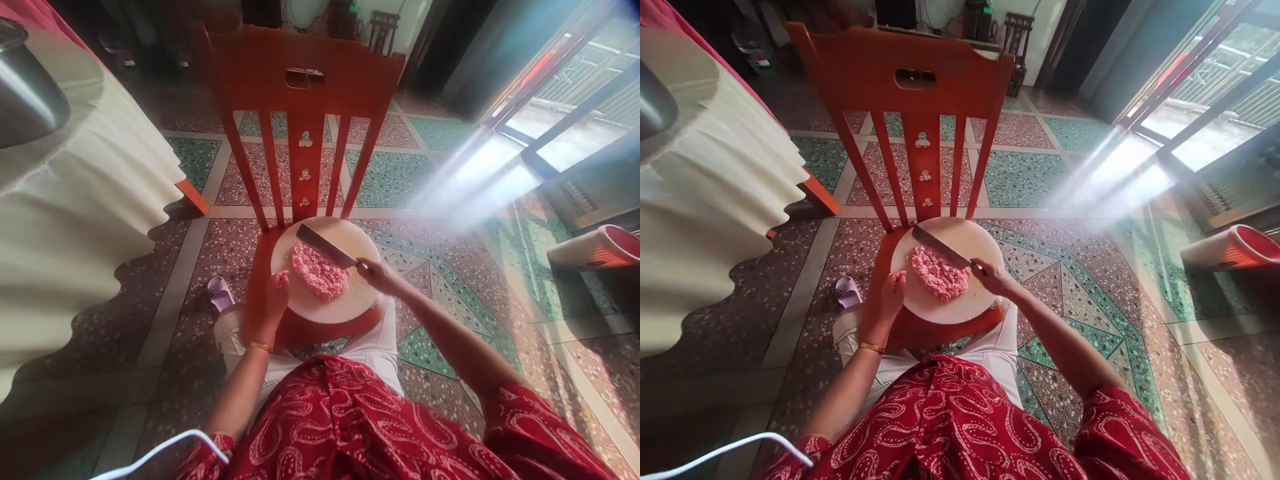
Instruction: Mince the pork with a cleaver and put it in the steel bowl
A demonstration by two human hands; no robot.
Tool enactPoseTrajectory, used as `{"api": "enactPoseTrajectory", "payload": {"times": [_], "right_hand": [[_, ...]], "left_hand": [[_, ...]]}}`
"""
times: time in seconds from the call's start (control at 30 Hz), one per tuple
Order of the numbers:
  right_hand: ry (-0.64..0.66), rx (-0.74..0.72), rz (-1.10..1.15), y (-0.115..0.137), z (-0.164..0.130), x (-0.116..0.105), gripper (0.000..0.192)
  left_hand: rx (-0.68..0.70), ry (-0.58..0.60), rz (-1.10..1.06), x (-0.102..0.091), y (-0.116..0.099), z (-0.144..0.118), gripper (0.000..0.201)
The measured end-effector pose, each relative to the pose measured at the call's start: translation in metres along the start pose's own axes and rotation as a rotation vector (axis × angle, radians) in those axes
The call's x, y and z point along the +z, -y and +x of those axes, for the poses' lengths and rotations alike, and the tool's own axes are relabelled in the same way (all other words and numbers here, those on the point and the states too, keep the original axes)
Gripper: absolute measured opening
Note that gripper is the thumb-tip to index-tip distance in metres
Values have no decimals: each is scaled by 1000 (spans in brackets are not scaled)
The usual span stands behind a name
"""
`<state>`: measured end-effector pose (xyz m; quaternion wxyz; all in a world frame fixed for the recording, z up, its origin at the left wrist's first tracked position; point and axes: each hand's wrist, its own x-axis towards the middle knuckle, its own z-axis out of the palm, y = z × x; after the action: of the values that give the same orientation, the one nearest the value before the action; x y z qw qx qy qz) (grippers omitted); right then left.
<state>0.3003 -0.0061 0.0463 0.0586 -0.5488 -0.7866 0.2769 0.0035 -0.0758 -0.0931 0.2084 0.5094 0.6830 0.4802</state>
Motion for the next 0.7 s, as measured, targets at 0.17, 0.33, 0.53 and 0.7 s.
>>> {"api": "enactPoseTrajectory", "payload": {"times": [0.17, 0.33, 0.53, 0.7], "right_hand": [[-41, 29, -285, -18, 68, -30, 35], [77, -87, -255, -25, 156, -27, 34], [89, -214, -195, -26, 234, -18, 44], [143, -384, -132, -21, 268, 13, 31]], "left_hand": [[-39, -28, 36, 1, 5, 4, 25], [30, -63, 103, 8, 4, -6, 26], [165, -93, 242, 22, 1, -20, 26], [170, -121, 256, 24, 10, -22, 27]]}}
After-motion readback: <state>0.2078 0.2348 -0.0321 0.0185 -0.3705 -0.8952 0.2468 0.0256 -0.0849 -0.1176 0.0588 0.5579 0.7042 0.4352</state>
